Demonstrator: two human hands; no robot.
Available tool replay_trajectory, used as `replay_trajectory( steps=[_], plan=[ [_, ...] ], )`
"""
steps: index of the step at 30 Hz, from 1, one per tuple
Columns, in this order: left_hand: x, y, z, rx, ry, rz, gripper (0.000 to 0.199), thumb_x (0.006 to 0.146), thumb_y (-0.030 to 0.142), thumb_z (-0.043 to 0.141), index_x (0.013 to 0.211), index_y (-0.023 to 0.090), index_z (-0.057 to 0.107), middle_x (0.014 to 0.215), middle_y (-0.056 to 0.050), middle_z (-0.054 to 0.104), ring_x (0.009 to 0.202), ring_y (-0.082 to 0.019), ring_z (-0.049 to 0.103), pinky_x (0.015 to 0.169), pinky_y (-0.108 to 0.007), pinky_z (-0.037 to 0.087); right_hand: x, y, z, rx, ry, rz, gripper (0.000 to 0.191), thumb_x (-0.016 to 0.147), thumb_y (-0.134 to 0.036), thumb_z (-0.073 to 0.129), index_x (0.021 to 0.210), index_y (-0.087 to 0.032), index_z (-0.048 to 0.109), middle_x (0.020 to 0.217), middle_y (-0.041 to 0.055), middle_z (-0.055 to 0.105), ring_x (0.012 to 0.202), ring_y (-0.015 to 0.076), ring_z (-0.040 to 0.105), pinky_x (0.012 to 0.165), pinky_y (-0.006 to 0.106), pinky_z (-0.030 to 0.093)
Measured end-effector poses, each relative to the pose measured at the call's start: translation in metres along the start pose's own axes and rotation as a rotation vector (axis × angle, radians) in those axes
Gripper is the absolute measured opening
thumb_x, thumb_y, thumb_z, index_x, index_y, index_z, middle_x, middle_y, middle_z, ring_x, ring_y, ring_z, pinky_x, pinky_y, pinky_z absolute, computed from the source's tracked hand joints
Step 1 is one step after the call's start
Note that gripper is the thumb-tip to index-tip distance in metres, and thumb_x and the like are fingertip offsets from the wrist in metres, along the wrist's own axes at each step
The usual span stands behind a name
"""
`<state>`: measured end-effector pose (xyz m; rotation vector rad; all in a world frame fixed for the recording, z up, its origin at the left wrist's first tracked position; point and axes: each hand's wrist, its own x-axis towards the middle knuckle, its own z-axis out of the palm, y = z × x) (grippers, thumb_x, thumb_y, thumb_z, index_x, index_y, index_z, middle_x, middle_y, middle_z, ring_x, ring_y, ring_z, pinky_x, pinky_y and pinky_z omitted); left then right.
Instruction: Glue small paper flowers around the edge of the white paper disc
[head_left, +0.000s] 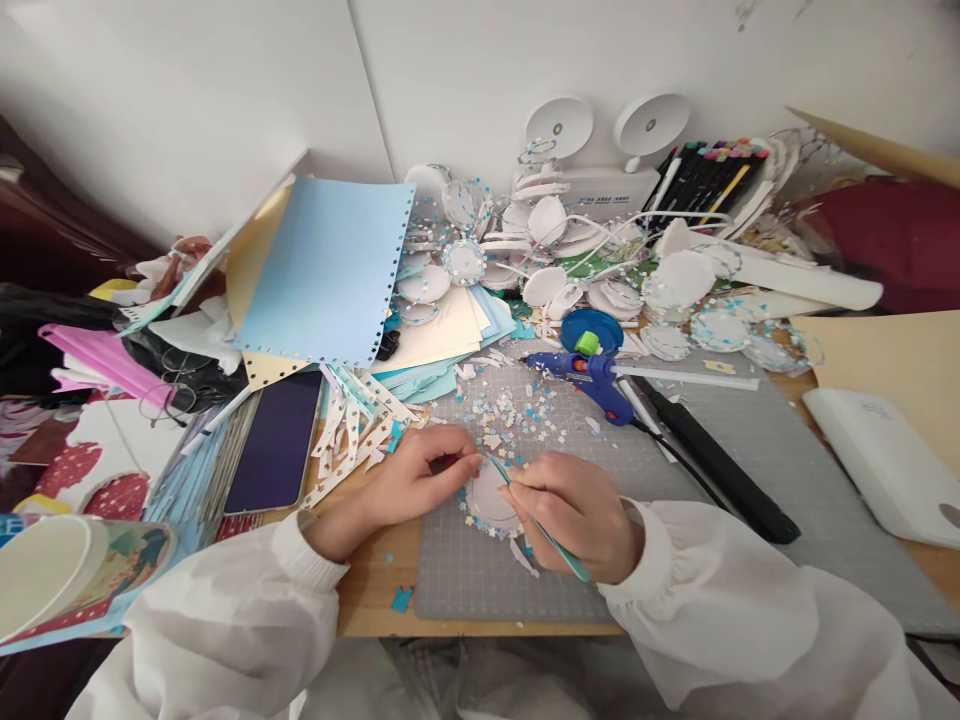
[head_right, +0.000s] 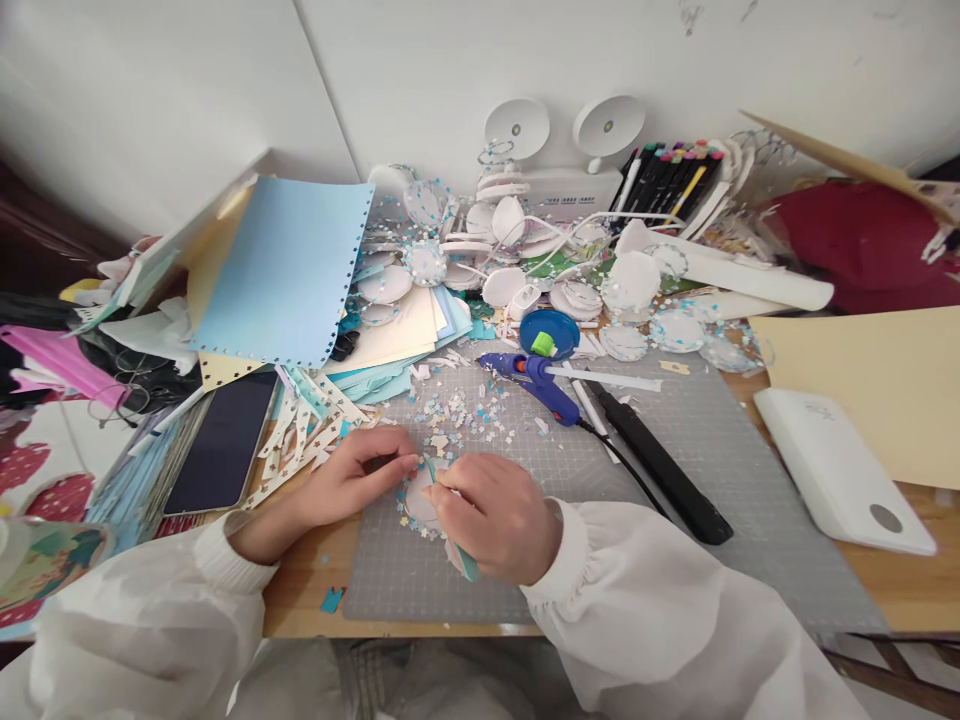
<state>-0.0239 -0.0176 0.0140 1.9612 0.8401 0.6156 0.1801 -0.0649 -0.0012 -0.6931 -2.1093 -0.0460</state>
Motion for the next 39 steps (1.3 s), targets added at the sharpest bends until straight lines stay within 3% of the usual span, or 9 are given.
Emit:
replay_trajectory(
  steps=[14, 30, 33, 39],
  plan=[
    [-0.001, -0.001, -0.001, 0.001, 0.01, -0.011, 0.026, 0.092, 0.024, 0.049, 0.069, 0.014, 0.054, 0.065, 0.001, 0.051, 0.063, -0.01, 0.044, 0.06, -0.022, 0.035, -0.006, 0.001, 0.003, 0.012, -0.017, 0.023, 0.012, 0.084, -0.01, 0.054, 0.092, -0.017, 0.059, 0.079, 0.0068, 0.063, 0.07, 0.0162, 0.056, 0.061, 0.028, 0.045],
    [-0.001, -0.001, -0.001, -0.009, -0.016, -0.049, 0.026, 0.09, 0.031, 0.052, 0.072, 0.013, 0.059, 0.068, -0.001, 0.055, 0.063, -0.011, 0.047, 0.059, -0.022, 0.037, 0.009, -0.002, -0.005, 0.126, 0.069, 0.101, 0.015, 0.077, -0.005, 0.06, 0.084, -0.019, 0.057, 0.068, 0.0038, 0.063, 0.062, 0.0154, 0.058, 0.054, 0.027, 0.047],
    [-0.001, -0.002, -0.001, -0.034, -0.022, -0.066, 0.024, 0.09, 0.029, 0.053, 0.075, 0.012, 0.061, 0.068, -0.001, 0.055, 0.063, -0.011, 0.047, 0.058, -0.022, 0.037, 0.009, -0.004, -0.008, 0.279, 0.109, 0.245, 0.014, 0.078, -0.006, 0.059, 0.082, -0.02, 0.058, 0.068, 0.0035, 0.062, 0.063, 0.0155, 0.059, 0.056, 0.027, 0.047],
    [-0.002, -0.001, -0.002, -0.027, -0.019, -0.06, 0.026, 0.09, 0.031, 0.053, 0.076, 0.012, 0.062, 0.069, -0.002, 0.058, 0.062, -0.011, 0.048, 0.057, -0.021, 0.037, 0.014, 0.007, -0.007, 0.812, 0.382, 0.804, 0.014, 0.083, -0.024, 0.065, 0.075, -0.021, 0.054, 0.064, -0.0028, 0.052, 0.05, 0.0095, 0.049, 0.047, 0.025, 0.042]
  ],
)
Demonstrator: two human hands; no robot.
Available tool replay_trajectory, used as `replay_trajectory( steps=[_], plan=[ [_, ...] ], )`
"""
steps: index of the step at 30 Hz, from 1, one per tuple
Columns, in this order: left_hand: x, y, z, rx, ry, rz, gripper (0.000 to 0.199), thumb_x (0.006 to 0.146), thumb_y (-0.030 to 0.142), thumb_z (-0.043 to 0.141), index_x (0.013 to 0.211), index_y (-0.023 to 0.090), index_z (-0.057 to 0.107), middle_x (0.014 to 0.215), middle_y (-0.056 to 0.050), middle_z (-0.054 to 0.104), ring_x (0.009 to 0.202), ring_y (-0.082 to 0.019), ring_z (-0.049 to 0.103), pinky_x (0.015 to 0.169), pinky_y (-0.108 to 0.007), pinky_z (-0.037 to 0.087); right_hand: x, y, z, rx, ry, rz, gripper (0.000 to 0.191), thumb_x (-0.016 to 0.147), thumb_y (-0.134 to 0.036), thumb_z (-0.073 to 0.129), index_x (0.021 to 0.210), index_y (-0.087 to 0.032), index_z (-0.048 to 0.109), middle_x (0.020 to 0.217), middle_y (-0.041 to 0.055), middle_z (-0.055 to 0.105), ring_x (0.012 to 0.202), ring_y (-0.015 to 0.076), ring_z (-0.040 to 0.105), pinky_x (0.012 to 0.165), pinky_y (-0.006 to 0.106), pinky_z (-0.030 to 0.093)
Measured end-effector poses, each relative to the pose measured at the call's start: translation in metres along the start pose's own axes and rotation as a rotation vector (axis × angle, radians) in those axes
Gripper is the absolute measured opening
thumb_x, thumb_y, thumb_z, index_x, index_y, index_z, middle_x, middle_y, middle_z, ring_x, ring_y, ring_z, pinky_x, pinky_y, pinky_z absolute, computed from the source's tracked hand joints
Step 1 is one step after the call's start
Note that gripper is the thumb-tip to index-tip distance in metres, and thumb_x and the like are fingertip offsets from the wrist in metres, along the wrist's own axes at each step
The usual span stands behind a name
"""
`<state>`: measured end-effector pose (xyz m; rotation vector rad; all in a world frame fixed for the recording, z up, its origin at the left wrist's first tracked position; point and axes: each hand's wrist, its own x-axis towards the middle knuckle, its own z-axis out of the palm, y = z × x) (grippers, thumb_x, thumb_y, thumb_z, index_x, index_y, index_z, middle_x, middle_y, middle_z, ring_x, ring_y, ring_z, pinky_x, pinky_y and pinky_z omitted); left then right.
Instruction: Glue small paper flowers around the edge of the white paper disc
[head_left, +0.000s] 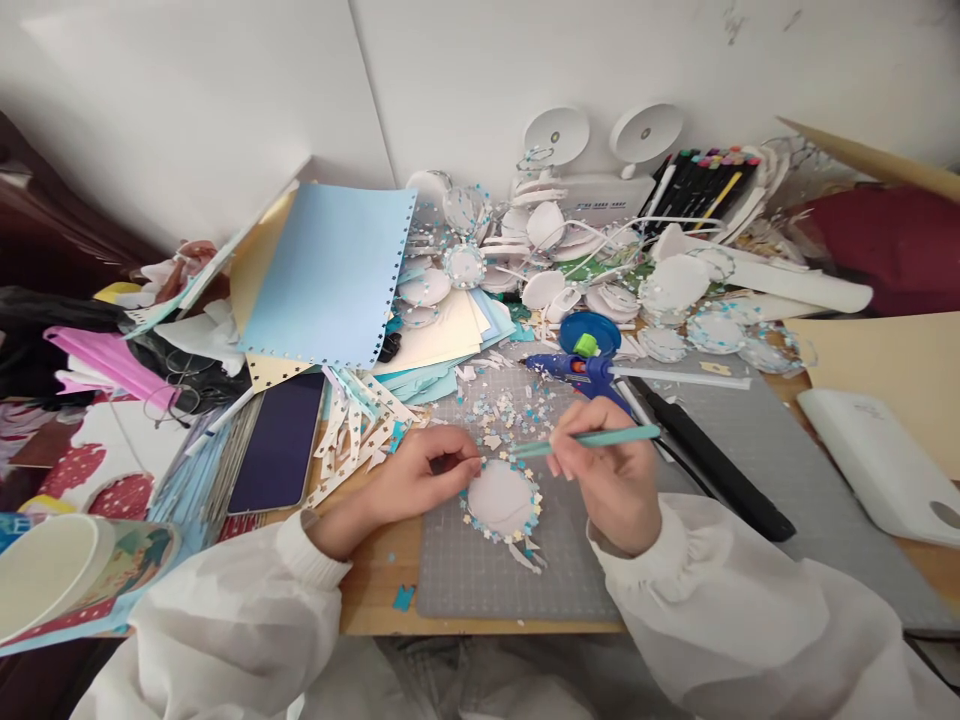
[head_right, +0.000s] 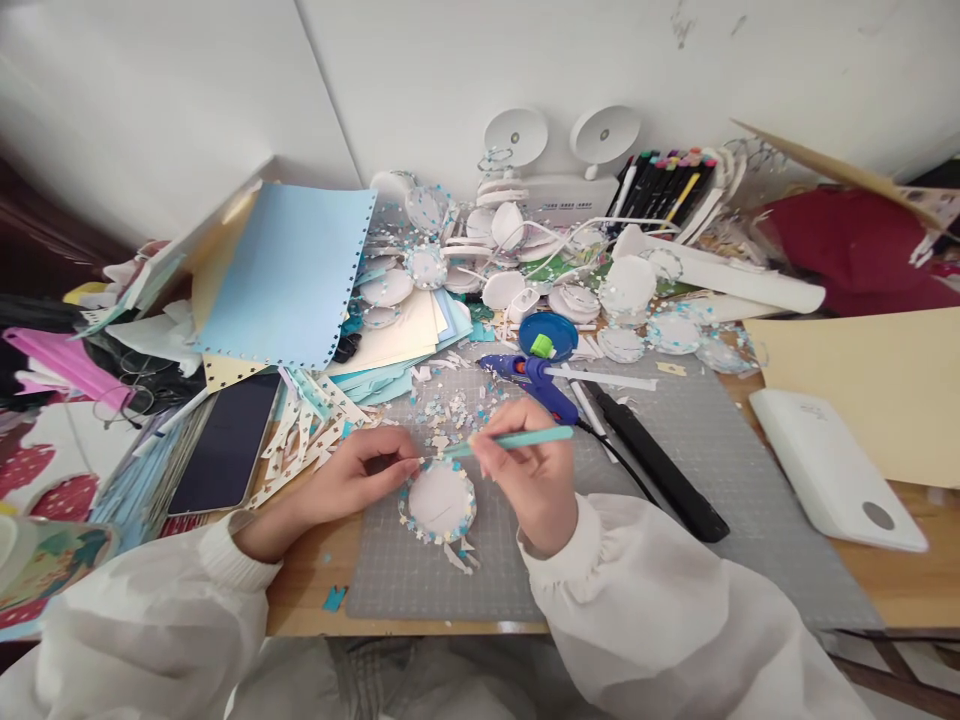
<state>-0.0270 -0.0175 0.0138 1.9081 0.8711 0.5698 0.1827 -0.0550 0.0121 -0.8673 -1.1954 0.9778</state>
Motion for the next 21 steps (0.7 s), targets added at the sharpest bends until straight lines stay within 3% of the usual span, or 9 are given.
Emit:
replay_trajectory(
  steps=[3, 6, 11, 21],
  plan=[
    [-0.0012, 0.0009, -0.0009, 0.001, -0.021, 0.017, 0.027, 0.091, 0.032, 0.052, 0.075, 0.012, 0.062, 0.07, -0.003, 0.06, 0.064, -0.012, 0.05, 0.059, -0.022, 0.038, 0.0065, 0.0036, -0.0003, 0.134, 0.076, 0.207, 0.022, 0.079, -0.032, 0.07, 0.072, -0.02, 0.052, 0.061, -0.0057, 0.047, 0.043, 0.0057, 0.039, 0.044, 0.024, 0.039],
    [-0.0021, 0.0025, -0.0016, -0.018, -0.048, 0.052, 0.026, 0.091, 0.03, 0.051, 0.074, 0.012, 0.06, 0.069, -0.003, 0.059, 0.064, -0.012, 0.049, 0.059, -0.022, 0.038, 0.0069, 0.0063, 0.0001, 0.154, 0.027, 0.325, 0.024, 0.077, -0.034, 0.073, 0.072, -0.02, 0.053, 0.056, -0.0069, 0.046, 0.043, 0.0058, 0.039, 0.044, 0.024, 0.039],
    [-0.0024, 0.0028, -0.002, -0.026, -0.071, 0.089, 0.027, 0.091, 0.03, 0.051, 0.071, 0.013, 0.057, 0.067, -0.003, 0.056, 0.062, -0.011, 0.046, 0.058, -0.023, 0.038, 0.0027, 0.0095, 0.0011, 0.1, -0.117, 0.411, 0.026, 0.077, -0.035, 0.073, 0.074, -0.02, 0.052, 0.052, -0.0072, 0.049, 0.042, 0.0071, 0.043, 0.044, 0.023, 0.036],
    [-0.003, -0.0016, -0.0006, -0.01, -0.084, 0.082, 0.023, 0.091, 0.027, 0.051, 0.073, 0.014, 0.058, 0.066, -0.001, 0.055, 0.061, -0.011, 0.045, 0.057, -0.022, 0.036, 0.0052, 0.0041, 0.0033, 0.102, -0.139, 0.482, 0.03, 0.074, -0.038, 0.075, 0.07, -0.019, 0.052, 0.046, -0.0091, 0.044, 0.041, 0.0076, 0.044, 0.042, 0.022, 0.036]
  ],
)
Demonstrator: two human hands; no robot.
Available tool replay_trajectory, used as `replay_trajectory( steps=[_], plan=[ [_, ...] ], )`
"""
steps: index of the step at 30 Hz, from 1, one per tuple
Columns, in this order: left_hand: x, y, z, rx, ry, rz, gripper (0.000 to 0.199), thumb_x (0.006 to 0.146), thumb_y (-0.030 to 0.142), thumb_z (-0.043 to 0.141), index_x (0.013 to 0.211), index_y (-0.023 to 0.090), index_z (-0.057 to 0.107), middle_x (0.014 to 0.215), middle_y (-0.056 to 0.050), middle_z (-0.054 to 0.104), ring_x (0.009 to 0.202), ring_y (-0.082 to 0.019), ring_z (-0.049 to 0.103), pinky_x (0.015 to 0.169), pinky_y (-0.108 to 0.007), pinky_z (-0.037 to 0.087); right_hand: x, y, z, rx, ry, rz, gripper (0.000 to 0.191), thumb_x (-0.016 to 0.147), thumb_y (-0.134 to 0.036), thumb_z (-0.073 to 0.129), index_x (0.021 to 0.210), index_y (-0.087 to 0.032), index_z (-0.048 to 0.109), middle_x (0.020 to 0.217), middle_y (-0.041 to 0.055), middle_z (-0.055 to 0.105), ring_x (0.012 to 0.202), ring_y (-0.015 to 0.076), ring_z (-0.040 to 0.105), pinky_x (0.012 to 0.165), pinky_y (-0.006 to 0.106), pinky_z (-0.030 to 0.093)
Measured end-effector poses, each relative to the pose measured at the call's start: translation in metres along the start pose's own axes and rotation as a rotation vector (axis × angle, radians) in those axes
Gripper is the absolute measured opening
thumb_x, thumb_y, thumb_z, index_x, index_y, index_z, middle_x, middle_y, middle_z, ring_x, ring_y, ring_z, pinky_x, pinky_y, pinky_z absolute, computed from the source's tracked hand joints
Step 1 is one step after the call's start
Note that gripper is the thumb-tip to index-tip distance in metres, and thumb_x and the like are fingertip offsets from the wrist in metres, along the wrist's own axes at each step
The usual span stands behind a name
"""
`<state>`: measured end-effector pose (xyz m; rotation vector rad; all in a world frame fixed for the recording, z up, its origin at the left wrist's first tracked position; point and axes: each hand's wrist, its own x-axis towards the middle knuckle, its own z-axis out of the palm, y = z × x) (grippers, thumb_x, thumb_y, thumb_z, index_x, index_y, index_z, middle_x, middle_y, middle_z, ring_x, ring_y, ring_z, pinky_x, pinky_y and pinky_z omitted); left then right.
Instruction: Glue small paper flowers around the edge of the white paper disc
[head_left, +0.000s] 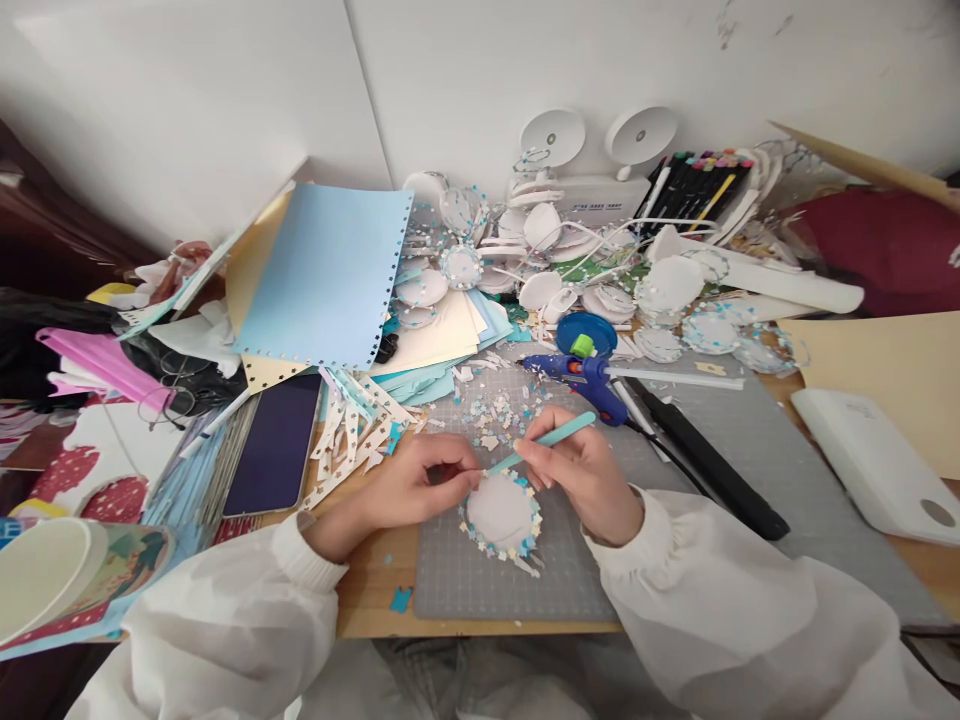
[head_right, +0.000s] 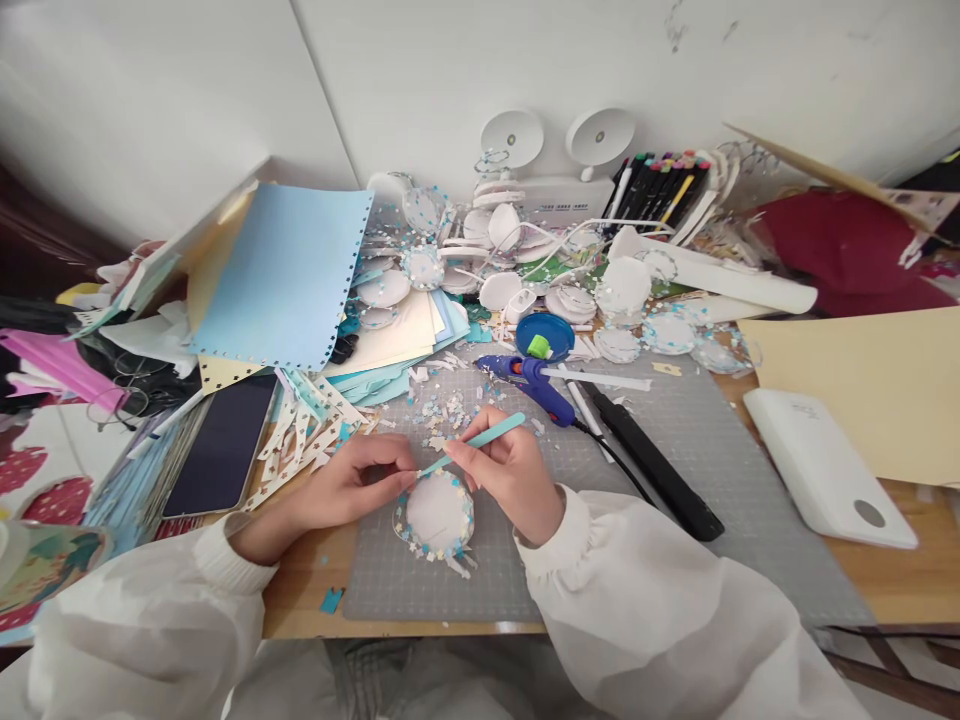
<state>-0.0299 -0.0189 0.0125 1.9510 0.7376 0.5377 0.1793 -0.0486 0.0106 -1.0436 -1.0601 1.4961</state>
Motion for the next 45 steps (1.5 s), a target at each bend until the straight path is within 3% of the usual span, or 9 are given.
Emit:
replay_trajectory(
  steps=[17, 26, 31, 35, 40, 45],
  plan=[
    [0.0001, -0.0022, 0.0008, 0.021, -0.036, 0.0, 0.017, 0.09, 0.021, 0.05, 0.077, 0.014, 0.058, 0.071, -0.001, 0.056, 0.064, -0.011, 0.047, 0.06, -0.022, 0.037, 0.0001, 0.0044, -0.0013, 0.009, -0.013, 0.014, 0.028, 0.075, -0.037, 0.074, 0.071, -0.02, 0.052, 0.044, -0.0093, 0.044, 0.041, 0.0076, 0.044, 0.043, 0.021, 0.038],
    [0.0, -0.0004, 0.0006, 0.026, -0.031, 0.003, 0.016, 0.089, 0.02, 0.05, 0.075, 0.014, 0.057, 0.07, -0.001, 0.055, 0.064, -0.011, 0.046, 0.061, -0.022, 0.037, -0.0003, 0.0021, -0.0008, -0.093, 0.055, -0.06, 0.029, 0.074, -0.038, 0.074, 0.071, -0.019, 0.052, 0.052, -0.0063, 0.049, 0.044, 0.0084, 0.046, 0.043, 0.023, 0.037],
    [0.001, 0.0001, 0.0005, 0.0, -0.028, -0.009, 0.015, 0.089, 0.018, 0.051, 0.075, 0.014, 0.057, 0.07, 0.0, 0.054, 0.063, -0.01, 0.045, 0.061, -0.021, 0.037, -0.0009, 0.0016, -0.0011, -0.151, 0.062, -0.049, 0.03, 0.075, -0.041, 0.072, 0.07, -0.02, 0.051, 0.05, -0.0064, 0.047, 0.044, 0.0089, 0.045, 0.044, 0.023, 0.036],
    [0.0023, 0.0028, 0.0003, -0.014, -0.04, 0.0, 0.016, 0.089, 0.018, 0.051, 0.074, 0.014, 0.057, 0.07, 0.0, 0.054, 0.064, -0.01, 0.046, 0.061, -0.021, 0.037, -0.0001, 0.0016, -0.001, -0.201, 0.142, -0.021, 0.034, 0.071, -0.043, 0.074, 0.07, -0.021, 0.048, 0.047, -0.0074, 0.045, 0.043, 0.0093, 0.044, 0.043, 0.023, 0.034],
    [0.0036, 0.0059, 0.0005, -0.005, -0.039, 0.026, 0.019, 0.089, 0.018, 0.051, 0.072, 0.013, 0.056, 0.069, 0.0, 0.053, 0.063, -0.01, 0.045, 0.06, -0.02, 0.037, 0.001, 0.001, 0.0, -0.204, 0.183, -0.012, 0.037, 0.067, -0.043, 0.078, 0.069, -0.022, 0.048, 0.046, -0.0076, 0.045, 0.042, 0.0093, 0.043, 0.042, 0.023, 0.033],
    [0.0036, 0.0052, 0.0008, -0.003, -0.038, 0.041, 0.018, 0.089, 0.017, 0.051, 0.073, 0.013, 0.057, 0.069, 0.0, 0.054, 0.063, -0.009, 0.046, 0.061, -0.02, 0.037, 0.0018, 0.003, -0.0012, -0.109, 0.143, -0.008, 0.034, 0.07, -0.041, 0.077, 0.069, -0.021, 0.05, 0.046, -0.0078, 0.046, 0.042, 0.0084, 0.044, 0.044, 0.024, 0.035]
  ],
)
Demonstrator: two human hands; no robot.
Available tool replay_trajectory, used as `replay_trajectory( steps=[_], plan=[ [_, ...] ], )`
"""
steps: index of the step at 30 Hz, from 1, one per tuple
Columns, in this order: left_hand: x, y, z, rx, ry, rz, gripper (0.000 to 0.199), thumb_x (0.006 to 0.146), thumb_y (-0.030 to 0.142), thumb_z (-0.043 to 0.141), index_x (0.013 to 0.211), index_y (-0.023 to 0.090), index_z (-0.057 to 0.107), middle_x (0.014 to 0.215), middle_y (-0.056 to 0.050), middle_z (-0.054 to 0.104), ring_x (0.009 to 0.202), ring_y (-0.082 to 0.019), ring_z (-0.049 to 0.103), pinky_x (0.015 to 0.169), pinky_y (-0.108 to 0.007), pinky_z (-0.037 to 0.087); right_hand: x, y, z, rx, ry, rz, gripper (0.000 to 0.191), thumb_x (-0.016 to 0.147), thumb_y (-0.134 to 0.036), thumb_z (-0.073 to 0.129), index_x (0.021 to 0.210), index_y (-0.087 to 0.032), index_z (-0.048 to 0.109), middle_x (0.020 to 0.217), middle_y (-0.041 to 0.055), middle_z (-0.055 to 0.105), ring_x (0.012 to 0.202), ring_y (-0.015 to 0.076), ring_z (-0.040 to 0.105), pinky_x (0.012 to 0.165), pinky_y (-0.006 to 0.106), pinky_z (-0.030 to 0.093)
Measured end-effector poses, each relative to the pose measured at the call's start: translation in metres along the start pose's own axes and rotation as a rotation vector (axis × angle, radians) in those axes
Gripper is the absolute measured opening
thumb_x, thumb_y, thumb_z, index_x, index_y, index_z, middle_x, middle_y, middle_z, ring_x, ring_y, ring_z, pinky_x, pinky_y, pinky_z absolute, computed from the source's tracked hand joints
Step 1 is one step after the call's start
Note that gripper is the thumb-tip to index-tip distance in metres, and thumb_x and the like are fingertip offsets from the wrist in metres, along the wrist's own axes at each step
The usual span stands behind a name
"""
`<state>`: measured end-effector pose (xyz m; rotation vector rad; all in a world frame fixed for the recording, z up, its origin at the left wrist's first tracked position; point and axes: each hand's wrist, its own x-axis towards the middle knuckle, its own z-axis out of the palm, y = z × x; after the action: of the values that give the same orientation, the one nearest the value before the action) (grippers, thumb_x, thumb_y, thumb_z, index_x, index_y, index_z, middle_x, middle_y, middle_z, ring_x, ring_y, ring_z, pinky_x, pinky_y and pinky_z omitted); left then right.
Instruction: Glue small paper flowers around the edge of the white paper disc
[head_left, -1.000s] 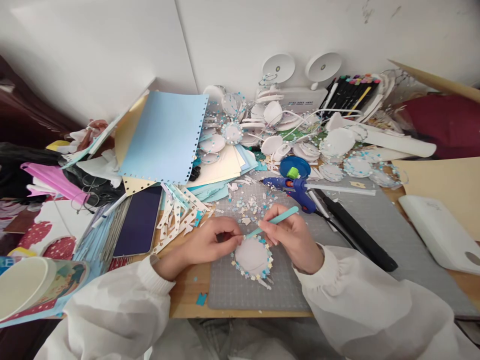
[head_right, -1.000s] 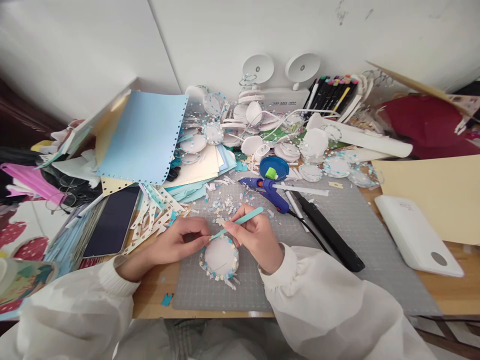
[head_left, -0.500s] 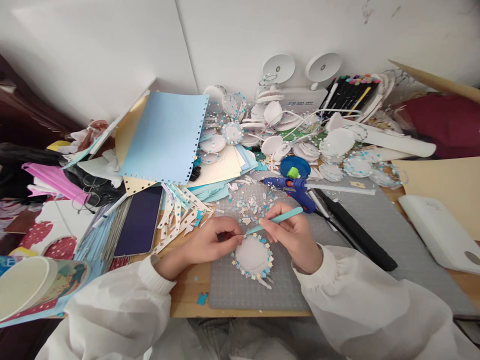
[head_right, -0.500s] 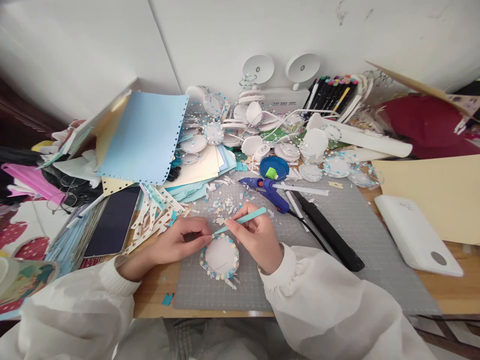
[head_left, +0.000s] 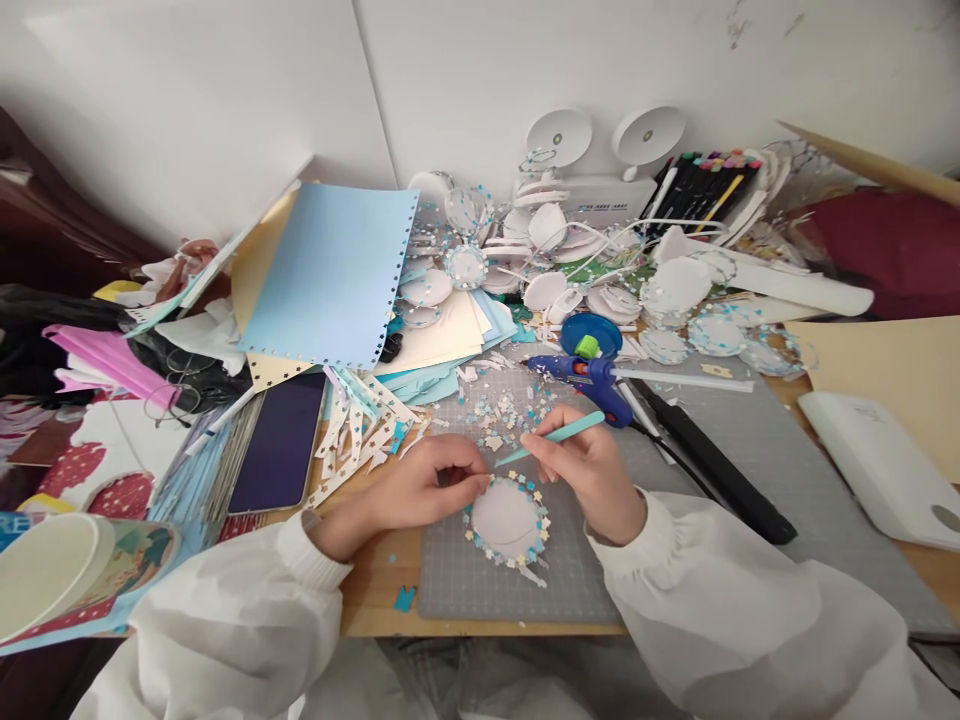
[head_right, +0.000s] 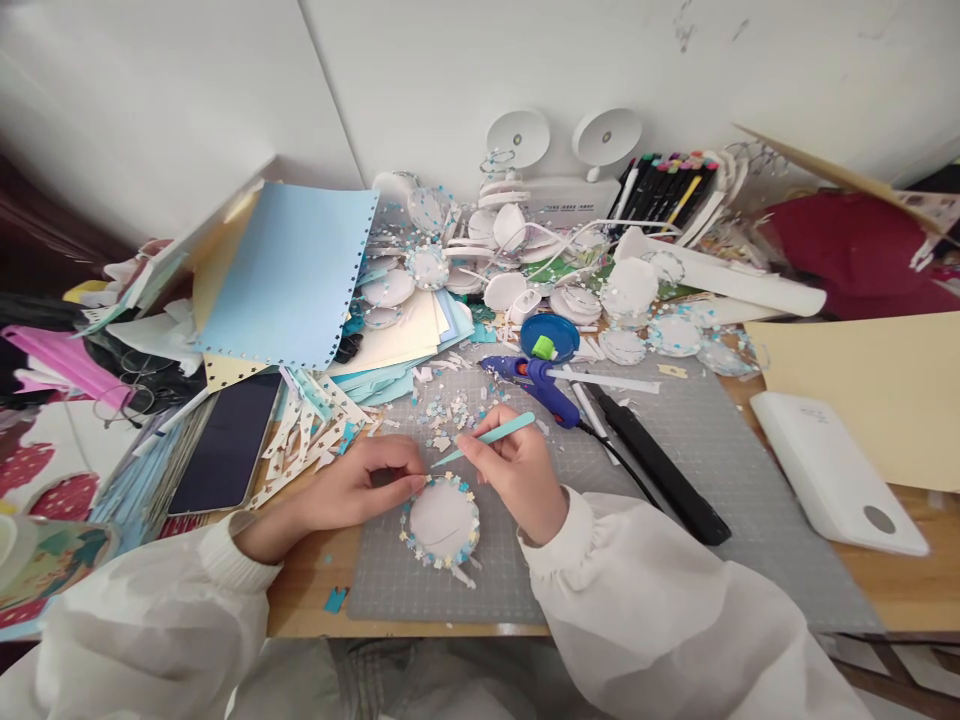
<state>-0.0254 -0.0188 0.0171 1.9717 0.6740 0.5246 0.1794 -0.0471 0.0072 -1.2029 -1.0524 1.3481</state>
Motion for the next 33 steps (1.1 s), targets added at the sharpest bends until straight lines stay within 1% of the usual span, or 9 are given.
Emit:
replay_trajectory(
  steps=[5, 10, 12, 15, 18, 21, 26, 29, 33],
  plan=[
    [-0.001, -0.003, 0.001, 0.007, 0.007, -0.02, 0.017, 0.088, 0.018, 0.051, 0.073, 0.013, 0.057, 0.07, 0.0, 0.054, 0.064, -0.01, 0.046, 0.061, -0.021, 0.037, 0.0, 0.005, -0.003, 0.123, -0.036, -0.023, 0.027, 0.075, -0.035, 0.075, 0.071, -0.02, 0.052, 0.048, -0.0083, 0.047, 0.042, 0.0075, 0.043, 0.046, 0.024, 0.036],
    [-0.002, -0.003, 0.0, -0.012, 0.133, -0.11, 0.022, 0.09, 0.023, 0.049, 0.071, 0.013, 0.055, 0.065, 0.001, 0.049, 0.06, -0.01, 0.042, 0.056, -0.021, 0.033, -0.002, 0.002, -0.006, 0.14, -0.161, -0.131, 0.019, 0.081, -0.031, 0.07, 0.076, -0.021, 0.054, 0.058, -0.0058, 0.05, 0.046, 0.0074, 0.043, 0.047, 0.024, 0.035],
    [-0.002, -0.002, -0.002, -0.029, 0.184, -0.143, 0.026, 0.09, 0.025, 0.047, 0.067, 0.014, 0.05, 0.064, 0.002, 0.046, 0.06, -0.01, 0.04, 0.056, -0.021, 0.032, -0.003, -0.001, -0.006, 0.082, -0.193, -0.19, 0.018, 0.083, -0.03, 0.067, 0.076, -0.021, 0.054, 0.064, -0.0044, 0.05, 0.049, 0.008, 0.044, 0.047, 0.025, 0.035],
    [-0.001, -0.001, -0.004, -0.064, 0.24, -0.183, 0.029, 0.09, 0.027, 0.045, 0.063, 0.016, 0.043, 0.063, 0.003, 0.04, 0.059, -0.01, 0.037, 0.056, -0.022, 0.031, -0.004, -0.002, -0.007, -0.126, -0.191, -0.317, 0.015, 0.085, -0.025, 0.064, 0.075, -0.02, 0.054, 0.069, -0.0018, 0.051, 0.058, 0.0112, 0.049, 0.052, 0.027, 0.037],
    [-0.001, -0.001, -0.005, -0.099, 0.251, -0.185, 0.031, 0.09, 0.03, 0.045, 0.063, 0.016, 0.041, 0.062, 0.003, 0.038, 0.059, -0.01, 0.035, 0.055, -0.022, 0.029, -0.005, 0.001, -0.006, -0.328, -0.195, -0.451, 0.011, 0.085, -0.021, 0.061, 0.076, -0.02, 0.054, 0.07, 0.0001, 0.053, 0.064, 0.0138, 0.052, 0.058, 0.029, 0.039],
    [-0.001, -0.002, -0.005, -0.107, 0.247, -0.188, 0.032, 0.09, 0.032, 0.045, 0.063, 0.016, 0.041, 0.062, 0.003, 0.037, 0.059, -0.01, 0.034, 0.055, -0.023, 0.028, -0.005, 0.003, -0.005, -0.37, -0.129, -0.508, 0.01, 0.085, -0.02, 0.061, 0.078, -0.021, 0.055, 0.071, 0.0001, 0.054, 0.065, 0.014, 0.052, 0.061, 0.03, 0.04],
    [-0.001, -0.003, -0.006, -0.122, 0.288, -0.191, 0.035, 0.091, 0.035, 0.046, 0.062, 0.017, 0.038, 0.063, 0.004, 0.034, 0.061, -0.011, 0.033, 0.058, -0.024, 0.028, -0.003, -0.003, -0.003, -0.138, 0.035, -0.389, 0.013, 0.085, -0.027, 0.065, 0.078, -0.021, 0.055, 0.07, -0.0014, 0.054, 0.06, 0.0118, 0.052, 0.056, 0.027, 0.042],
    [-0.002, -0.004, -0.006, -0.143, 0.301, -0.182, 0.036, 0.092, 0.036, 0.045, 0.062, 0.017, 0.037, 0.063, 0.004, 0.032, 0.061, -0.011, 0.032, 0.058, -0.024, 0.027, -0.001, -0.005, -0.002, -0.043, 0.036, -0.302, 0.015, 0.083, -0.031, 0.067, 0.079, -0.021, 0.057, 0.073, -0.0013, 0.057, 0.061, 0.011, 0.056, 0.06, 0.026, 0.046],
    [-0.002, -0.003, -0.006, -0.116, 0.252, -0.186, 0.037, 0.091, 0.036, 0.044, 0.061, 0.018, 0.034, 0.062, 0.004, 0.03, 0.059, -0.01, 0.03, 0.056, -0.024, 0.025, 0.0, -0.004, -0.002, 0.103, -0.002, -0.207, 0.016, 0.085, -0.036, 0.066, 0.082, -0.022, 0.058, 0.088, 0.0014, 0.063, 0.071, 0.0123, 0.062, 0.07, 0.03, 0.052]
  ],
)
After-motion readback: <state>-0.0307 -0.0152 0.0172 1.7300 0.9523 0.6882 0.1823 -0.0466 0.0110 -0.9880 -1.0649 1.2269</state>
